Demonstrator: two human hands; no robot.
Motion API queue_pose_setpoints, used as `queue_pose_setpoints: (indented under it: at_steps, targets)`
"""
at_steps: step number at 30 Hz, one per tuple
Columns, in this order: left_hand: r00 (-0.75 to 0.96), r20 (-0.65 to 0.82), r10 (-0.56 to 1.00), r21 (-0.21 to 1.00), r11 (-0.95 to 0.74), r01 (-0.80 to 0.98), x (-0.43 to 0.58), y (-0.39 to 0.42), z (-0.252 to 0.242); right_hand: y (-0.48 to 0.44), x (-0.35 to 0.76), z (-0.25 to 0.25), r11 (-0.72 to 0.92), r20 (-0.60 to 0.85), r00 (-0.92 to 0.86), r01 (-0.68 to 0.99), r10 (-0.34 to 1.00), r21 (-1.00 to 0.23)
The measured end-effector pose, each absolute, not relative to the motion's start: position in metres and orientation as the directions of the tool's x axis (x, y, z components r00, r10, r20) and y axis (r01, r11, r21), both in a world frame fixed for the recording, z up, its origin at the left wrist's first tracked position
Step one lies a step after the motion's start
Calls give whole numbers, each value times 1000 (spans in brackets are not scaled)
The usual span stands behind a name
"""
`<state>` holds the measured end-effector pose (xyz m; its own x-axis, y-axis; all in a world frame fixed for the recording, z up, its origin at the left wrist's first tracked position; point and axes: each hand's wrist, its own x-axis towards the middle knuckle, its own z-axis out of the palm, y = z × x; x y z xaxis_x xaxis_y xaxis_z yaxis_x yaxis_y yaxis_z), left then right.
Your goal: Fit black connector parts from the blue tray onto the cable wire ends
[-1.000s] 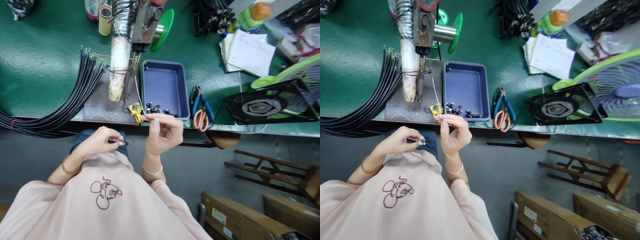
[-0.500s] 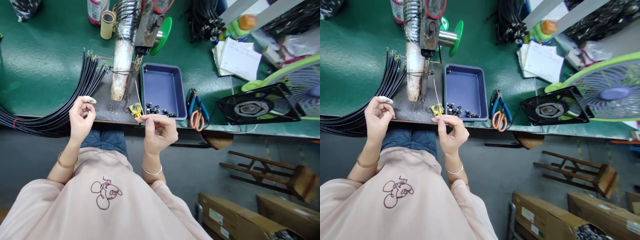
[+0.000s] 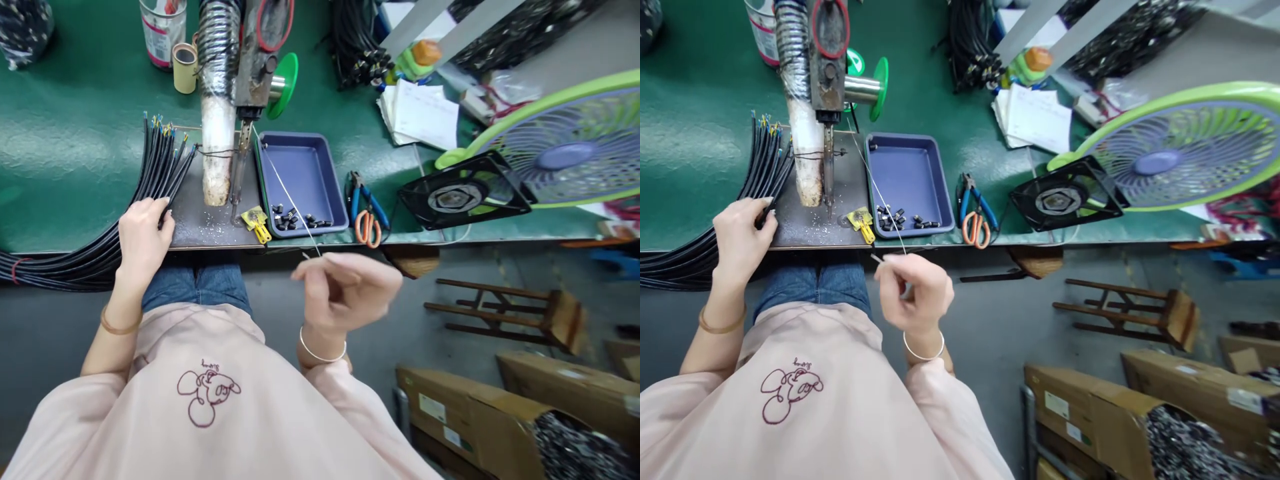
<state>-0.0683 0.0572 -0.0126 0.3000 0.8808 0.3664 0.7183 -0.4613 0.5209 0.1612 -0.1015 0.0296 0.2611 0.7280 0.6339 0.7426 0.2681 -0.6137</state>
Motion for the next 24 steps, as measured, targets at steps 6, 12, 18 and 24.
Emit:
queue_pose_setpoints:
  at_steps: [6, 12, 18, 24]
  targets:
    - [127, 260, 957, 865, -290, 410, -83, 43, -3, -73, 206, 38, 74, 400, 157, 860, 903, -506]
    - [-48, 196, 980, 977, -199, -74, -87, 53, 6, -2, 258, 11, -167, 334, 242, 957, 911, -238]
    - [89, 143, 986, 987, -136, -84, -88, 53, 10, 75, 262, -4, -87, 399, 175, 970, 900, -228]
    - [581, 48, 813, 998, -62, 6, -93, 46, 33, 113, 254, -6, 64, 306, 12, 969, 952, -237]
